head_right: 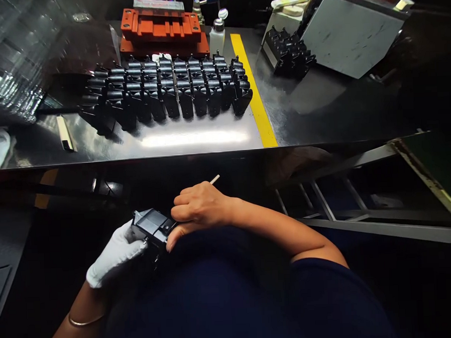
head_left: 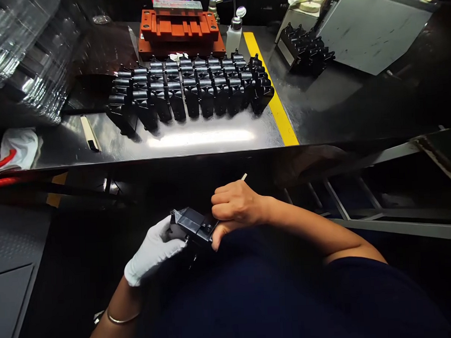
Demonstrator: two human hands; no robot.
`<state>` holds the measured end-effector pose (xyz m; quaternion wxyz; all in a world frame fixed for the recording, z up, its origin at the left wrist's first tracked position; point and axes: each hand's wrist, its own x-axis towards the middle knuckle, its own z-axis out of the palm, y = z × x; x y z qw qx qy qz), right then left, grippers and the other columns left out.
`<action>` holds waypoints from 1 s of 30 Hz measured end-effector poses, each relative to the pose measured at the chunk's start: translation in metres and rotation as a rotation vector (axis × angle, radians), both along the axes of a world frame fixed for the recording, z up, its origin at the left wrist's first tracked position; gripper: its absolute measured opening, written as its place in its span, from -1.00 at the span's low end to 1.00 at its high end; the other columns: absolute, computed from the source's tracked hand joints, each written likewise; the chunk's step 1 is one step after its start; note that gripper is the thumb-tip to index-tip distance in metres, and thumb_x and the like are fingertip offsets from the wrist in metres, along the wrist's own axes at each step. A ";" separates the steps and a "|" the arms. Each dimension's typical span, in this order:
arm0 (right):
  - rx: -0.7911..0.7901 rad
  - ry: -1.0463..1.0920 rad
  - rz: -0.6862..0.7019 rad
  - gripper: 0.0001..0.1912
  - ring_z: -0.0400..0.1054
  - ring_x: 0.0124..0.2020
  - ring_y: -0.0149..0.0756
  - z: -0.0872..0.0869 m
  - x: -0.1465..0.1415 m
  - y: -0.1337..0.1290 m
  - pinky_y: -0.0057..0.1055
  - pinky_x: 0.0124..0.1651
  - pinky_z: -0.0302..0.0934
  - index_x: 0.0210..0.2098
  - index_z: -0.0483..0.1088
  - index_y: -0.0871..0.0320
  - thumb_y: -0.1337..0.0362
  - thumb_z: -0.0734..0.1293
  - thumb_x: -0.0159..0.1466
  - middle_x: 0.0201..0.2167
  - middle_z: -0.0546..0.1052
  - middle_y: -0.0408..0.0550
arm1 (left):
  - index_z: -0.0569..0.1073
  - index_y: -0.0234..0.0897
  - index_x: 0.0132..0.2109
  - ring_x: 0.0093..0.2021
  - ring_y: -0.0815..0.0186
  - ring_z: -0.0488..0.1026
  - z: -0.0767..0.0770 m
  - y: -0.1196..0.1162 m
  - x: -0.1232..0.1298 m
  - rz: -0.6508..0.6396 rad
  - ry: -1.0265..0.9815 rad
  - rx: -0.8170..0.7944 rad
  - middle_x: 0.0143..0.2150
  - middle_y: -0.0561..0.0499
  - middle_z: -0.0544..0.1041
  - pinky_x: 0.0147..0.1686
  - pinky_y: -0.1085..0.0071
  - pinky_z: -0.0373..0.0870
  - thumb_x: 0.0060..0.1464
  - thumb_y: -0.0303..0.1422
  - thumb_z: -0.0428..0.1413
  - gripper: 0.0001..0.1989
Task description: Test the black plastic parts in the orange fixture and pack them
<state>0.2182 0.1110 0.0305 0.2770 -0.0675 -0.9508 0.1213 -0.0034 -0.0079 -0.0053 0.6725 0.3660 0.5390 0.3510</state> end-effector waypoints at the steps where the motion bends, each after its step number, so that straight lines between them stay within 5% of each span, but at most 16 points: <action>1: 0.004 0.015 0.000 -0.34 -0.04 -0.63 -0.48 0.000 -0.001 0.000 -0.44 -0.55 -0.27 -0.68 0.12 0.17 -0.28 0.17 0.19 -0.69 0.07 -0.25 | 0.46 -0.36 -0.03 -0.40 0.28 0.40 0.000 0.001 0.000 0.010 0.005 0.009 -0.35 -0.04 0.52 -0.40 0.41 0.40 -0.23 -0.14 0.34 -0.39; 18: -0.147 -0.046 -0.072 -0.32 0.00 -0.63 -0.49 -0.001 -0.006 -0.002 -0.43 -0.54 -0.24 -0.66 0.15 0.17 -0.30 0.08 0.22 -0.68 0.11 -0.22 | 0.50 -0.34 -0.20 -0.44 0.28 0.41 0.008 0.008 0.006 0.067 -0.022 0.050 -0.39 -0.04 0.54 -0.44 0.43 0.41 -0.27 -0.10 0.35 -0.49; 22: -0.311 -0.130 -0.041 -0.32 0.02 -0.65 -0.51 -0.003 -0.002 -0.002 -0.44 -0.55 -0.24 -0.68 0.09 0.16 -0.28 0.06 0.25 -0.69 0.13 -0.22 | 0.49 -0.36 -0.09 -0.39 0.26 0.44 0.003 0.007 0.004 0.056 -0.014 0.052 -0.32 -0.09 0.57 -0.39 0.42 0.43 -0.24 -0.13 0.35 -0.43; 27: -0.658 -0.169 0.191 -0.34 0.00 -0.66 -0.53 0.000 0.010 0.000 -0.47 -0.55 -0.15 -0.70 0.07 0.16 -0.26 0.17 0.22 -0.71 0.15 -0.24 | 0.49 -0.34 -0.03 -0.36 0.22 0.49 0.006 0.005 0.000 0.045 -0.012 -0.014 -0.28 -0.09 0.59 -0.36 0.39 0.46 -0.24 -0.22 0.36 -0.42; 30: -0.884 -0.120 0.062 -0.44 0.12 -0.61 -0.52 0.005 0.010 -0.002 -0.52 -0.52 -0.03 -0.59 0.27 0.19 -0.21 0.33 0.12 -0.64 0.29 -0.22 | 0.50 -0.25 -0.02 -0.27 0.16 0.53 0.016 0.010 0.001 0.030 0.063 -0.011 -0.22 -0.07 0.60 -0.28 0.32 0.50 -0.24 -0.28 0.37 -0.45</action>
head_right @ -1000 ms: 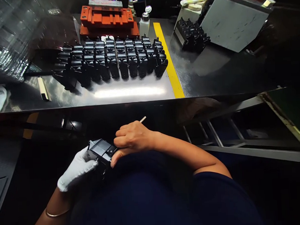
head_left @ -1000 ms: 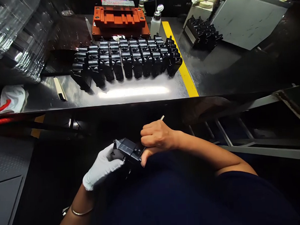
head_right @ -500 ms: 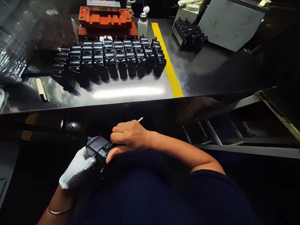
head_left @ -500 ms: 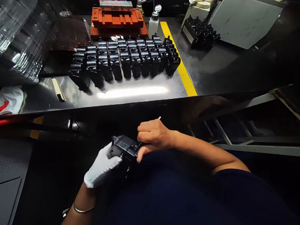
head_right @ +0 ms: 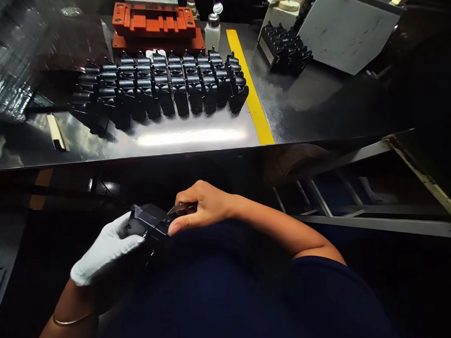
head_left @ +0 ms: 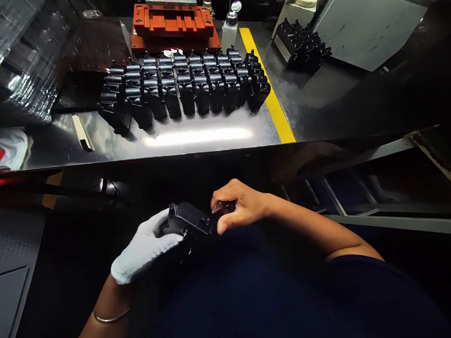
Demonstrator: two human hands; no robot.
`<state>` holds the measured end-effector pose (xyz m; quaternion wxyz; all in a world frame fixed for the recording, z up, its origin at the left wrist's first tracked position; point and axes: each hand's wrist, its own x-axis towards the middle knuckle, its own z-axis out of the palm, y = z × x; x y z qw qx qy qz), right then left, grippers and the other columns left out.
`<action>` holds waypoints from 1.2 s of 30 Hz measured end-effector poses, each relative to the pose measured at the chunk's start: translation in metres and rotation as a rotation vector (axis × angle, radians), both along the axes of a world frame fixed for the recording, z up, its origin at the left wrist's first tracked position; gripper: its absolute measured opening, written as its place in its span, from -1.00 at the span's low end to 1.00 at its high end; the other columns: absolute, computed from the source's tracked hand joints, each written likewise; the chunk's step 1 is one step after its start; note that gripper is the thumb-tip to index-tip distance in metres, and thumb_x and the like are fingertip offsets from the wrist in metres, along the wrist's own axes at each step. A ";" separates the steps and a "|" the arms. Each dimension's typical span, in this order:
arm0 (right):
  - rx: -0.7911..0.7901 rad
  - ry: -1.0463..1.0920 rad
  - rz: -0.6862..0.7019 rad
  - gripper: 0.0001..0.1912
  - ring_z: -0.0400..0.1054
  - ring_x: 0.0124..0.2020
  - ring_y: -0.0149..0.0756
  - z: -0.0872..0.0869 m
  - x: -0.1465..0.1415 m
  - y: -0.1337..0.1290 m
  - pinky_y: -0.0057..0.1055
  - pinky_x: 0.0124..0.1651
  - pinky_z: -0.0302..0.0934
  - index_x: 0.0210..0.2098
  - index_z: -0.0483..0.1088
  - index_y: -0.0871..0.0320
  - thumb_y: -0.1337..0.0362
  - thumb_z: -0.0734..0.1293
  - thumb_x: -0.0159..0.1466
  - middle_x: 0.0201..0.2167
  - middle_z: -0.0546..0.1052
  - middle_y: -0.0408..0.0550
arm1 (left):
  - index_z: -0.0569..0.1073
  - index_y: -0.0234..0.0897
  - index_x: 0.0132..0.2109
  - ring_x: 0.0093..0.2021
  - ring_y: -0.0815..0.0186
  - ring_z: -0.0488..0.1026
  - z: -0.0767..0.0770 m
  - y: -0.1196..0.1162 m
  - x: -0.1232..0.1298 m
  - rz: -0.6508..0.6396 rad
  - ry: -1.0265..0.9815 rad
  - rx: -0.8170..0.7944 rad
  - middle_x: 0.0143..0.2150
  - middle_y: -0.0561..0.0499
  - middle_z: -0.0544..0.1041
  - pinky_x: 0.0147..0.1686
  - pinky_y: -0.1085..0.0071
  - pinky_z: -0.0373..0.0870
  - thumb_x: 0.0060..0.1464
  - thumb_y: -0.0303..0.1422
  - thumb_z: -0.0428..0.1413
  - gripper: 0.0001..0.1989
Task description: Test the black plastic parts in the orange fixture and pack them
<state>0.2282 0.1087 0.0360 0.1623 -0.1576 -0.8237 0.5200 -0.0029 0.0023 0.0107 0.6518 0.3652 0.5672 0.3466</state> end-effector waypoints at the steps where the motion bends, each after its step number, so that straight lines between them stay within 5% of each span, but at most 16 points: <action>1: -0.054 -0.044 -0.055 -0.48 0.16 -0.59 -0.51 0.001 -0.002 -0.001 -0.52 -0.51 0.00 -0.53 0.33 0.21 -0.16 0.38 0.09 -0.62 0.33 -0.21 | 0.51 -0.24 -0.03 -0.23 0.13 0.53 0.003 0.003 0.001 -0.019 0.041 0.017 -0.20 -0.07 0.60 -0.23 0.28 0.50 -0.26 -0.29 0.38 -0.45; 4: -0.213 -0.164 -0.176 -0.58 0.18 -0.57 -0.50 -0.002 -0.011 -0.005 -0.53 -0.51 0.02 -0.49 0.36 0.22 -0.05 0.43 0.07 -0.60 0.33 -0.24 | 0.52 -0.23 -0.05 -0.08 0.07 0.51 0.005 0.013 0.006 0.072 0.220 0.172 -0.10 -0.08 0.57 -0.02 0.18 0.44 -0.27 -0.29 0.38 -0.46; 7: -0.379 -0.103 -0.473 -0.56 0.12 -0.58 -0.51 -0.017 -0.019 -0.008 -0.52 -0.53 -0.02 -0.56 0.28 0.20 -0.06 0.37 0.12 -0.63 0.25 -0.26 | 0.40 -0.12 0.10 0.15 0.15 0.37 -0.003 0.019 0.010 0.591 0.421 0.347 0.13 -0.06 0.43 0.18 0.24 0.27 -0.18 -0.35 0.36 -0.36; 9: -0.462 -0.010 -0.661 -0.52 0.07 -0.58 -0.52 -0.029 -0.024 -0.011 -0.51 -0.53 -0.05 -0.58 0.23 0.19 -0.10 0.33 0.14 -0.63 0.19 -0.26 | 0.32 -0.04 0.16 0.22 0.20 0.29 -0.010 0.019 0.014 0.844 0.274 0.269 0.22 -0.03 0.35 0.20 0.26 0.25 -0.14 -0.39 0.34 -0.31; 13: -0.571 0.044 -0.692 -0.51 0.06 -0.59 -0.51 -0.045 -0.039 -0.025 -0.51 -0.54 -0.05 -0.53 0.25 0.19 -0.14 0.35 0.11 -0.62 0.20 -0.26 | 0.41 -0.21 0.07 0.06 0.21 0.46 -0.013 0.016 0.029 0.748 -0.496 -0.174 0.07 -0.10 0.51 0.02 0.21 0.45 0.16 -0.40 0.09 -0.69; 16: -0.514 0.090 -0.639 -0.54 0.14 -0.57 -0.49 -0.048 -0.046 -0.034 -0.52 -0.51 0.05 -0.40 0.31 0.18 -0.13 0.23 0.24 -0.58 0.29 -0.23 | 0.45 -0.23 0.04 -0.08 0.30 0.54 -0.007 0.017 0.039 0.819 -0.746 -0.280 -0.10 -0.06 0.60 -0.14 0.34 0.53 0.26 -0.45 -0.09 -0.69; 20: -0.077 0.161 -0.755 -0.65 0.22 -0.51 -0.44 -0.045 -0.041 -0.040 -0.46 -0.39 0.17 -0.36 0.32 0.17 0.10 0.08 0.39 -0.53 0.35 -0.16 | 0.43 -0.22 0.09 -0.11 0.30 0.56 0.002 0.019 0.043 0.827 -0.840 -0.335 -0.11 -0.05 0.61 -0.21 0.40 0.55 0.30 -0.38 -0.14 -0.66; 23: 0.266 0.185 -0.660 -0.69 0.21 -0.53 -0.41 -0.039 -0.035 -0.044 -0.42 -0.37 0.17 -0.46 0.31 0.16 0.23 0.12 0.38 -0.56 0.37 -0.12 | 0.42 -0.23 0.09 -0.11 0.34 0.55 0.006 0.019 0.043 0.827 -0.850 -0.311 -0.09 -0.04 0.60 -0.15 0.42 0.53 0.31 -0.38 -0.14 -0.66; 26: 0.438 0.161 -0.621 -0.69 0.20 -0.56 -0.40 -0.035 -0.035 -0.047 -0.41 -0.38 0.15 -0.48 0.32 0.16 0.28 0.13 0.37 -0.60 0.39 -0.12 | 0.43 -0.25 0.09 -0.16 0.36 0.56 0.008 0.018 0.045 0.858 -0.841 -0.289 -0.13 -0.03 0.61 -0.17 0.43 0.53 0.31 -0.40 -0.14 -0.67; 31: 0.480 0.174 -0.611 -0.68 0.19 -0.58 -0.42 -0.036 -0.039 -0.049 -0.43 -0.42 0.12 -0.51 0.34 0.19 0.31 0.16 0.36 -0.62 0.39 -0.12 | 0.44 -0.26 0.05 -0.19 0.38 0.56 0.011 0.017 0.047 0.893 -0.850 -0.322 -0.19 -0.02 0.62 -0.20 0.45 0.54 0.33 -0.39 -0.20 -0.64; 36: 0.209 0.250 -0.233 -0.64 0.24 -0.58 -0.47 -0.038 -0.031 -0.048 -0.50 -0.48 0.13 -0.53 0.39 0.23 0.25 0.20 0.36 -0.62 0.38 -0.13 | 0.46 -0.26 0.03 -0.13 0.33 0.56 0.011 0.015 0.045 0.877 -0.865 -0.334 -0.19 -0.04 0.62 -0.10 0.36 0.52 0.33 -0.36 -0.19 -0.64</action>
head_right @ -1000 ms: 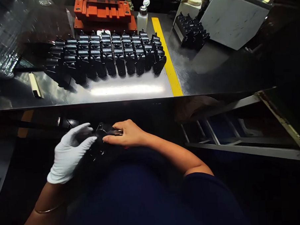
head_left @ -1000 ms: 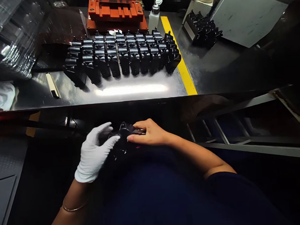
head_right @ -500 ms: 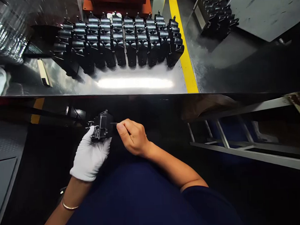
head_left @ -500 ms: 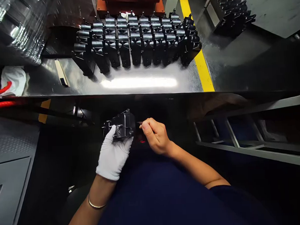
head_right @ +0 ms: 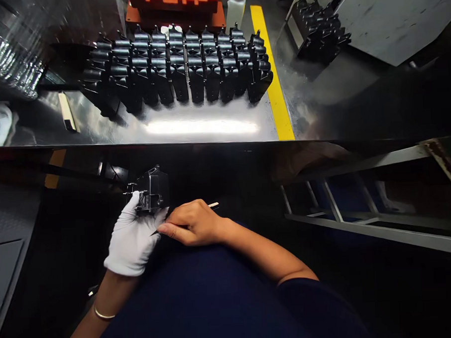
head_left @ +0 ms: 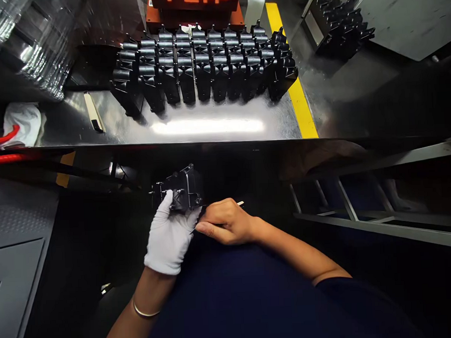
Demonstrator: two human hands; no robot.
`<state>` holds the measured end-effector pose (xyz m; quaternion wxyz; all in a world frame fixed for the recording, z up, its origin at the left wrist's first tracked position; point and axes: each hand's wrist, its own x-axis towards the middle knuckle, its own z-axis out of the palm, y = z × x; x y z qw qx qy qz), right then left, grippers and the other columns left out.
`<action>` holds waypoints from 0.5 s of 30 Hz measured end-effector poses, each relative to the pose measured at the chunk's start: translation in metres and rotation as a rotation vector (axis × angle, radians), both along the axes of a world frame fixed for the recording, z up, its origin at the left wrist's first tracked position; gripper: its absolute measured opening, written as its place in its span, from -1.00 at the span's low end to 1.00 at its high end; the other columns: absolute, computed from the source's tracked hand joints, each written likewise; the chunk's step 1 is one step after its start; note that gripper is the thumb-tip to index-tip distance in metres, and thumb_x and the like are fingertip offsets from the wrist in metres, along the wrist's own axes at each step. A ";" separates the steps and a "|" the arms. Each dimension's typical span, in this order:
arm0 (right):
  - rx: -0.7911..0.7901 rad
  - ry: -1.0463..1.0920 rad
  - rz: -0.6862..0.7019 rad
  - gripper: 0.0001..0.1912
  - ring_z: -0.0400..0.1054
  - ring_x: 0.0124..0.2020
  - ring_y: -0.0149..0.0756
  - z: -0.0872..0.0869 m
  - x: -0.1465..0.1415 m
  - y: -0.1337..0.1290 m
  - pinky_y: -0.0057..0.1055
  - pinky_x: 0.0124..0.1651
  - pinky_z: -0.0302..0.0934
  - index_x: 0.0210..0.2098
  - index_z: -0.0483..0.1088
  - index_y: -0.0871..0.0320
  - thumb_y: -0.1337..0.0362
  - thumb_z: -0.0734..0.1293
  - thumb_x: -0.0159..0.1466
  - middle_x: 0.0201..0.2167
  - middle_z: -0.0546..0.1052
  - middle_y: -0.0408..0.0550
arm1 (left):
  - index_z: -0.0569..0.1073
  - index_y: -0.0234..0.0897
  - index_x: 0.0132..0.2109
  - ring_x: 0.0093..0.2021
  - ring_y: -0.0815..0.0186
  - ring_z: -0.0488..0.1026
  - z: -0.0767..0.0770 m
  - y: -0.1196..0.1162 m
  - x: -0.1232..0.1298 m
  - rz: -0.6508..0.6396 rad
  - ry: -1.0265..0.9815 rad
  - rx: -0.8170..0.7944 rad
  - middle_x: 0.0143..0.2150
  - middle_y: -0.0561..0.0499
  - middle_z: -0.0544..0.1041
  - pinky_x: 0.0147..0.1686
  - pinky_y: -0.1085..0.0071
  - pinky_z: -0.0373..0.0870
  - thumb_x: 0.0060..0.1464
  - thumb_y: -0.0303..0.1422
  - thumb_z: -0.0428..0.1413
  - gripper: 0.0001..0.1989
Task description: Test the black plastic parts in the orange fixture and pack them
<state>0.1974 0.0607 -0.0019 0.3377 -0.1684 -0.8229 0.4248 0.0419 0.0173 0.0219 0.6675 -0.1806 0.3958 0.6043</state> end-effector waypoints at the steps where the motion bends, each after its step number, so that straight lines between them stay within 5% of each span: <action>1: -0.062 0.036 -0.005 -0.66 0.26 -0.56 -0.46 0.001 0.003 0.002 -0.50 -0.47 0.15 -0.46 0.44 0.24 0.25 0.19 0.37 -0.59 0.40 -0.12 | 0.45 -0.25 0.04 -0.10 0.32 0.55 0.001 -0.001 0.000 0.008 0.012 0.017 -0.16 -0.04 0.61 -0.09 0.35 0.52 0.33 -0.37 -0.20 -0.64; 6: -0.275 0.141 -0.428 -0.76 0.30 -0.43 -0.42 0.006 0.014 0.016 -0.45 -0.35 0.22 -0.19 0.53 0.20 0.25 0.24 0.34 -0.50 0.41 -0.12 | 0.44 -0.17 0.08 -0.07 0.27 0.54 0.006 -0.005 0.005 0.040 0.073 -0.002 -0.08 -0.02 0.60 -0.13 0.29 0.55 0.29 -0.42 -0.11 -0.68; 15: -0.528 0.310 -0.486 -0.91 0.36 -0.41 -0.40 -0.005 0.004 0.014 -0.44 -0.37 0.24 -0.38 0.55 0.10 0.22 0.44 0.16 -0.44 0.50 -0.12 | 0.48 -0.23 0.04 -0.21 0.26 0.58 0.010 -0.011 0.017 -0.061 0.084 -0.065 -0.14 -0.07 0.61 -0.23 0.32 0.58 0.24 -0.50 -0.04 -0.69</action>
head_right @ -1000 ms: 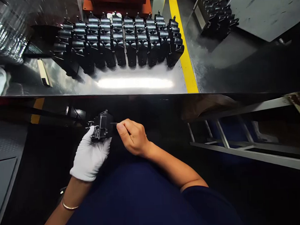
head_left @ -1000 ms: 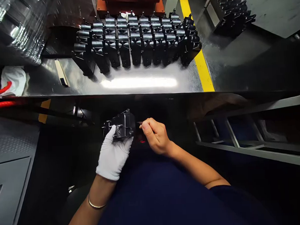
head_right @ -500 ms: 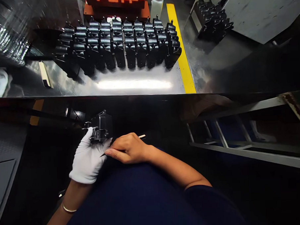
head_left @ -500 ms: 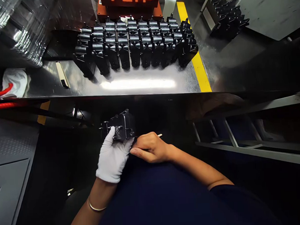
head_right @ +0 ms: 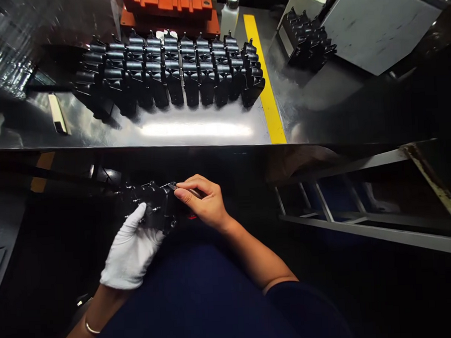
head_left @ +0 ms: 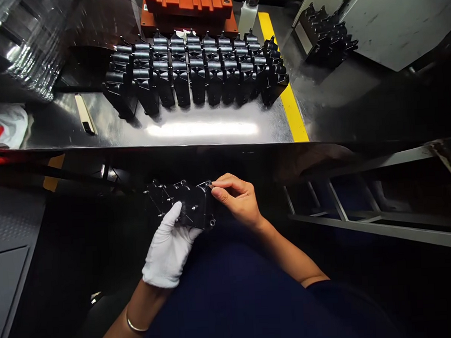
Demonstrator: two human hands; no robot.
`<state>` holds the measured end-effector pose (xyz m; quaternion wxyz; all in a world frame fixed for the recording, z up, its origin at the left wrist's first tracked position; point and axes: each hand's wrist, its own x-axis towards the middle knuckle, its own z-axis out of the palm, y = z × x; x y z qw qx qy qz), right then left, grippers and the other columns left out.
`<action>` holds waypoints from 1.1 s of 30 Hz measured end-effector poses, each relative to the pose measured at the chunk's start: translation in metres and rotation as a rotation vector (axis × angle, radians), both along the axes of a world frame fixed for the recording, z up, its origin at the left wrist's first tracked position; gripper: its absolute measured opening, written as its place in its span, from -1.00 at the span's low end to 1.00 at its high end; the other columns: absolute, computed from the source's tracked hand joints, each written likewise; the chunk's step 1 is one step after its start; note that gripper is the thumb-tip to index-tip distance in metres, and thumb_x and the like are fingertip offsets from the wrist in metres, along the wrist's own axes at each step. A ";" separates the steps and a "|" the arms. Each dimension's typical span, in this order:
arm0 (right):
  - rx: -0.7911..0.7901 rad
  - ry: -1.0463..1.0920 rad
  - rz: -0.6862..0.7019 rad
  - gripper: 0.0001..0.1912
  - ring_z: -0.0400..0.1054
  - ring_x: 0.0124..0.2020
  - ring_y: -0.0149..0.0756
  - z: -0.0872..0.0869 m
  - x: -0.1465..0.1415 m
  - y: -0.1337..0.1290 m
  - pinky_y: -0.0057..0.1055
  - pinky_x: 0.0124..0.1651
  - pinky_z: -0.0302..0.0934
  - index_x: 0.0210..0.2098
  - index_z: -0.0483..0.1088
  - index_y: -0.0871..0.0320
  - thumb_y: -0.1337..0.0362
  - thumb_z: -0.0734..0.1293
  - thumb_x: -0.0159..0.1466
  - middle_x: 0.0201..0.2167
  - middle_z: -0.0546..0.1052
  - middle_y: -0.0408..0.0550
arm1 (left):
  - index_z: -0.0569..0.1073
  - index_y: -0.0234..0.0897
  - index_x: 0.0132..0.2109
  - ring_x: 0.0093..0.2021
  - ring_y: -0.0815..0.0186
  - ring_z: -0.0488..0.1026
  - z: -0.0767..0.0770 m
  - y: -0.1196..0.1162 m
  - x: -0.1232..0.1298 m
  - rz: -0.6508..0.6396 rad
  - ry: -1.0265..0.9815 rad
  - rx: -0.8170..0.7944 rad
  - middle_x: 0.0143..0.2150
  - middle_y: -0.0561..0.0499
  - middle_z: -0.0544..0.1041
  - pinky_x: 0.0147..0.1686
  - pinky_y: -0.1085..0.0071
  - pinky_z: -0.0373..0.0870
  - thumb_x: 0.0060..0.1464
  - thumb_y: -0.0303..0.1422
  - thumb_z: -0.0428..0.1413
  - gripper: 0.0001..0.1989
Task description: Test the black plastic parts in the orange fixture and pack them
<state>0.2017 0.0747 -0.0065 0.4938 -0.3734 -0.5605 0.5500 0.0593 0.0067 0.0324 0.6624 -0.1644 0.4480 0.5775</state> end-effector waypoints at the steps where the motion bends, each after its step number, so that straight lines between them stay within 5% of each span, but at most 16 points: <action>1: 0.006 0.012 0.002 -0.93 0.37 -0.41 -0.40 0.000 0.000 0.000 -0.43 -0.37 0.24 -0.39 0.55 0.09 0.23 0.45 0.15 -0.44 0.50 -0.12 | 0.48 -0.24 0.04 -0.21 0.26 0.58 0.000 0.000 0.000 -0.006 -0.004 -0.001 -0.14 -0.07 0.61 -0.23 0.33 0.58 0.24 -0.50 -0.04 -0.69; 7: 0.066 0.015 -0.051 -0.96 0.37 -0.43 -0.41 0.001 -0.002 0.002 -0.44 -0.38 0.25 -0.40 0.57 0.08 0.33 0.47 0.10 -0.47 0.52 -0.14 | 0.46 -0.20 0.09 -0.13 0.26 0.57 -0.005 -0.004 -0.007 -0.027 -0.021 0.038 -0.06 -0.04 0.60 -0.13 0.30 0.55 0.24 -0.50 -0.05 -0.65; 12: 0.014 -0.007 -0.160 -0.96 0.41 -0.41 -0.40 -0.008 0.003 0.010 -0.43 -0.33 0.29 -0.47 0.56 0.10 0.30 0.45 0.12 -0.47 0.53 -0.12 | 0.52 -0.17 0.04 -0.07 0.30 0.55 -0.018 -0.021 -0.020 -0.184 -0.285 0.134 -0.12 0.00 0.62 0.06 0.39 0.42 0.26 -0.45 -0.07 -0.66; 21: 0.129 0.063 0.082 -0.97 0.37 -0.47 -0.42 0.008 0.009 -0.006 -0.45 -0.43 0.26 -0.38 0.57 0.11 0.33 0.45 0.13 -0.49 0.50 -0.12 | 0.30 -0.07 0.25 0.18 0.32 0.34 -0.037 -0.021 -0.033 -0.225 -0.347 0.318 0.05 0.05 0.53 0.25 0.40 0.16 0.27 -0.43 -0.15 -0.55; 28: 0.167 -0.153 0.011 -0.82 0.37 -0.46 -0.40 -0.001 0.007 0.000 -0.46 -0.41 0.27 -0.42 0.52 0.16 0.17 0.40 0.21 -0.49 0.51 -0.10 | 0.53 -0.12 0.03 0.00 0.15 0.51 -0.028 -0.031 -0.029 -0.391 0.012 0.302 -0.15 0.02 0.63 0.08 0.31 0.39 0.03 -0.34 0.19 -0.63; 33: 0.343 -0.292 0.418 -0.56 0.31 -0.54 -0.47 0.011 0.023 -0.002 -0.52 -0.46 0.19 -0.44 0.42 0.23 0.10 0.12 0.41 -0.56 0.44 -0.10 | 0.57 -0.21 -0.08 -0.19 0.12 0.56 -0.021 -0.028 -0.047 -0.601 0.379 0.339 -0.23 -0.05 0.63 -0.21 0.41 0.51 -0.27 -0.30 0.38 -0.50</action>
